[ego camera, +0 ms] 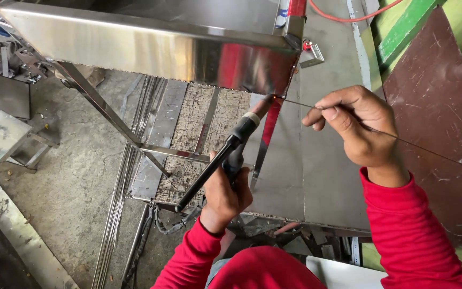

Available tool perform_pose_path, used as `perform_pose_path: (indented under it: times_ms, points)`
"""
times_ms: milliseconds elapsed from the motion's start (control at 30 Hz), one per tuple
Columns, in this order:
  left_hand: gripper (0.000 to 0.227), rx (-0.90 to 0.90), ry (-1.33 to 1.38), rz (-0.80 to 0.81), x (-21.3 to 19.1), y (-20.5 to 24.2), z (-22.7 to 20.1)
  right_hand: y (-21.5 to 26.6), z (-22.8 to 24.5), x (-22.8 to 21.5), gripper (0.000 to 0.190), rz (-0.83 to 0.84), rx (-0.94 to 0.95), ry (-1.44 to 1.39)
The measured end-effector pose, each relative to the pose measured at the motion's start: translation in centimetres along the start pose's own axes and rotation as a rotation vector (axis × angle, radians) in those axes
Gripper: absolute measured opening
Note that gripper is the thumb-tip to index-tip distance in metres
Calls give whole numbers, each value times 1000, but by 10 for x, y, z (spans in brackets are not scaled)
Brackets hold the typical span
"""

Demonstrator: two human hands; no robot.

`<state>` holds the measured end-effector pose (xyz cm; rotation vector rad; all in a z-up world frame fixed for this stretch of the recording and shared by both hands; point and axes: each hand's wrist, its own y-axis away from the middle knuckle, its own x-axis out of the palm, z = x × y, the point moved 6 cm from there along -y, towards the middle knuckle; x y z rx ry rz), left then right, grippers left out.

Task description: TIG welding a stainless steel sheet to a metal frame to assemble a structure.

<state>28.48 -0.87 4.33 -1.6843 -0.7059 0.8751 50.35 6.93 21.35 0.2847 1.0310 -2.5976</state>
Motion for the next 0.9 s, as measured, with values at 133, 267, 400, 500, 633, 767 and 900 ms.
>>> perform_pose_path:
  times_ms: [133, 267, 400, 500, 633, 767, 900]
  points:
    - [81, 2, 8, 25, 5, 5, 0, 0, 0, 0, 11, -1, -13, 15]
    - [79, -13, 18, 13, 1, 0, -2, 1, 0, -1, 12, 2, -8, 24]
    - [74, -120, 184, 84, 2, -13, 2, 0, 1, -1, 11, 5, -16, 14]
    - [70, -9, 107, 92, -5, -26, -5, -2, 6, 0, 8, 9, -63, 60]
    - [65, 21, 119, 132, -8, -37, -5, -3, 7, -1, 8, 10, -52, 63]
    - [86, -2, -4, 30, 0, 7, 6, 0, -3, -3, 12, -3, -17, 35]
    - [84, 35, -40, 11, -3, 6, 2, 1, -5, -4, 12, -11, -9, 19]
